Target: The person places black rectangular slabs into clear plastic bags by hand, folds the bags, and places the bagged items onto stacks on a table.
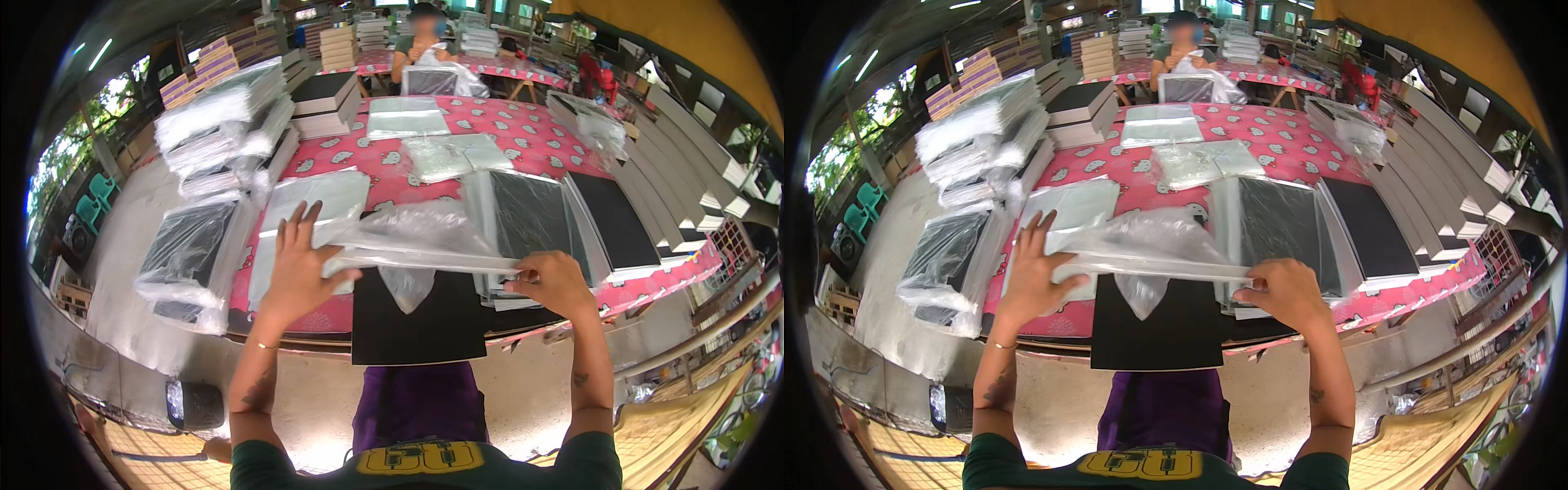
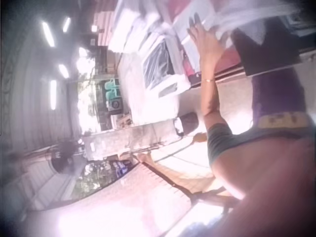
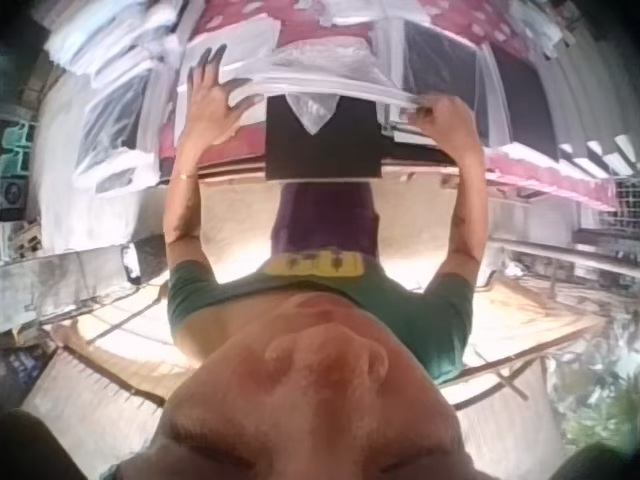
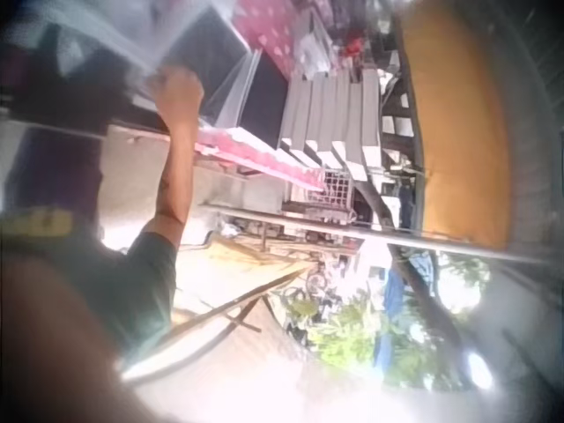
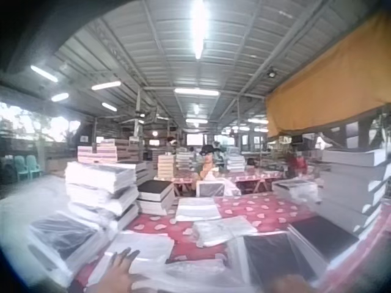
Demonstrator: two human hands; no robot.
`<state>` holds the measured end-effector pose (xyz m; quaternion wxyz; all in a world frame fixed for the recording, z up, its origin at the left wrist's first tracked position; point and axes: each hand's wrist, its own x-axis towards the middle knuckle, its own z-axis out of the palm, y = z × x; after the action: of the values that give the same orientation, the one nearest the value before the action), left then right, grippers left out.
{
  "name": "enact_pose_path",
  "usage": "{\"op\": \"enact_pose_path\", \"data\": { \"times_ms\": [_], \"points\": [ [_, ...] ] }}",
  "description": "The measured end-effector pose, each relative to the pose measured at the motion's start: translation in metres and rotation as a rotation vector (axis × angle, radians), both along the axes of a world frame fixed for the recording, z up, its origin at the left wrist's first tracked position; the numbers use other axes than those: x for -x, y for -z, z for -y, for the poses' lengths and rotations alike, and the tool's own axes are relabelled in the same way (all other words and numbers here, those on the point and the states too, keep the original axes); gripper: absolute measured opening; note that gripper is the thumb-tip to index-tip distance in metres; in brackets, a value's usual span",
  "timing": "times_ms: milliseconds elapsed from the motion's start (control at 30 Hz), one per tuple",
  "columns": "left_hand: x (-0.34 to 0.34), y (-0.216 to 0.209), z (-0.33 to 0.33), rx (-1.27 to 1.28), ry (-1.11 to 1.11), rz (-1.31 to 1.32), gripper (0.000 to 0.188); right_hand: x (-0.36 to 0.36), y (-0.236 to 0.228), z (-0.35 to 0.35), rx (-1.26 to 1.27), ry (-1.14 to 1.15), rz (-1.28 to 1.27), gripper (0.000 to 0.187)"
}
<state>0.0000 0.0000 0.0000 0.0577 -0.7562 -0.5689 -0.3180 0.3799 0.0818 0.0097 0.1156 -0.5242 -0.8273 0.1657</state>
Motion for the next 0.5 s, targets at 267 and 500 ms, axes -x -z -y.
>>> {"op": "enact_pose_path", "data": {
  "times_ms": [267, 500],
  "points": [
    [-0.034, -0.038, 0.037, 0.575, 0.427, 0.684, 0.025, 0.009, 0.025, 0.011, 0.854, -0.319, -1.834, 0.032],
    [-0.059, -0.036, 0.034, 0.404, 0.150, 1.584, 0.034, 0.008, 0.065, -0.004, 0.404, -1.000, -0.843, 0.042]
  ]
}}
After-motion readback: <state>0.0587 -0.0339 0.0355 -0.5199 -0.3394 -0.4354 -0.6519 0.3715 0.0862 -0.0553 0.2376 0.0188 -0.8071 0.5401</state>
